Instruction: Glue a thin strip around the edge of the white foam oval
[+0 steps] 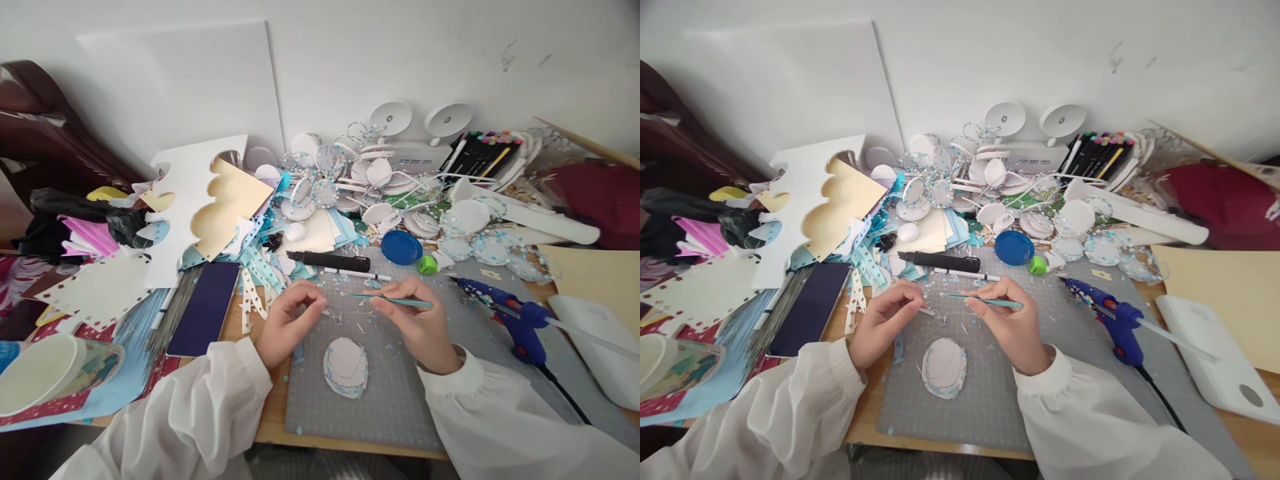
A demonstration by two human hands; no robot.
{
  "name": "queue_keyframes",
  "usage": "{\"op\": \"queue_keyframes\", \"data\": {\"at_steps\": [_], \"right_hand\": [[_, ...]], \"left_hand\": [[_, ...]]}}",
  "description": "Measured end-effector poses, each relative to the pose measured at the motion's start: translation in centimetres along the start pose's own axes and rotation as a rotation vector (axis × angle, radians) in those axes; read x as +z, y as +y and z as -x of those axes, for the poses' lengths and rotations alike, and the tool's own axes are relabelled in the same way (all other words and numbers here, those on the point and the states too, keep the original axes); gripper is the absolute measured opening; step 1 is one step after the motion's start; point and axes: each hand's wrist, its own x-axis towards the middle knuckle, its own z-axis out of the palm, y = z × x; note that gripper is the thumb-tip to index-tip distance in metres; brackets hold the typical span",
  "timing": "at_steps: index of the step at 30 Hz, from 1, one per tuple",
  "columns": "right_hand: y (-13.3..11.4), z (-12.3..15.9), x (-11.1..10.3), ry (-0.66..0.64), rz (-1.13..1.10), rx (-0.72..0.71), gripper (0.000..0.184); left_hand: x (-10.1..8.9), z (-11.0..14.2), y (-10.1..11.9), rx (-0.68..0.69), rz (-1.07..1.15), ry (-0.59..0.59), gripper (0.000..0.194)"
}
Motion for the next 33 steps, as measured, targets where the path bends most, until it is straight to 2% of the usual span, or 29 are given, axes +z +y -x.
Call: {"op": "queue_keyframes", "data": {"at_steps": [3, 8, 14, 20, 28, 33], "right_hand": [[0.02, 0.53, -0.01, -0.009, -0.038, 0.001, 0.024], [-0.32, 0.85, 0.41, -0.092, 0.008, -0.032, 0.021], [-0.24, 0.79, 0.45, -0.098, 0.0, 0.0, 0.022], [0.07, 0.96, 0.08, -0.103, -0.144, 0.04, 0.02], [-0.34, 0.7, 0.07, -0.103, -0.049, -0.001, 0.02], [-0.34, 0.81, 0.03, -0.116, -0.039, -0.028, 0.018]], "left_hand": [[0.47, 0.1, -0.48, -0.013, 0.007, -0.072, 0.019], [0.82, 0.2, -0.71, -0.044, 0.026, -0.159, 0.019], [0.82, 0.12, -0.55, -0.046, 0.012, -0.155, 0.02], [0.85, 0.03, -0.45, -0.029, 0.009, -0.169, 0.02], [0.75, 0.19, -0.92, 0.024, 0.002, -0.175, 0.017], [0.78, 0.13, -1.02, 0.007, -0.027, -0.179, 0.018]]}}
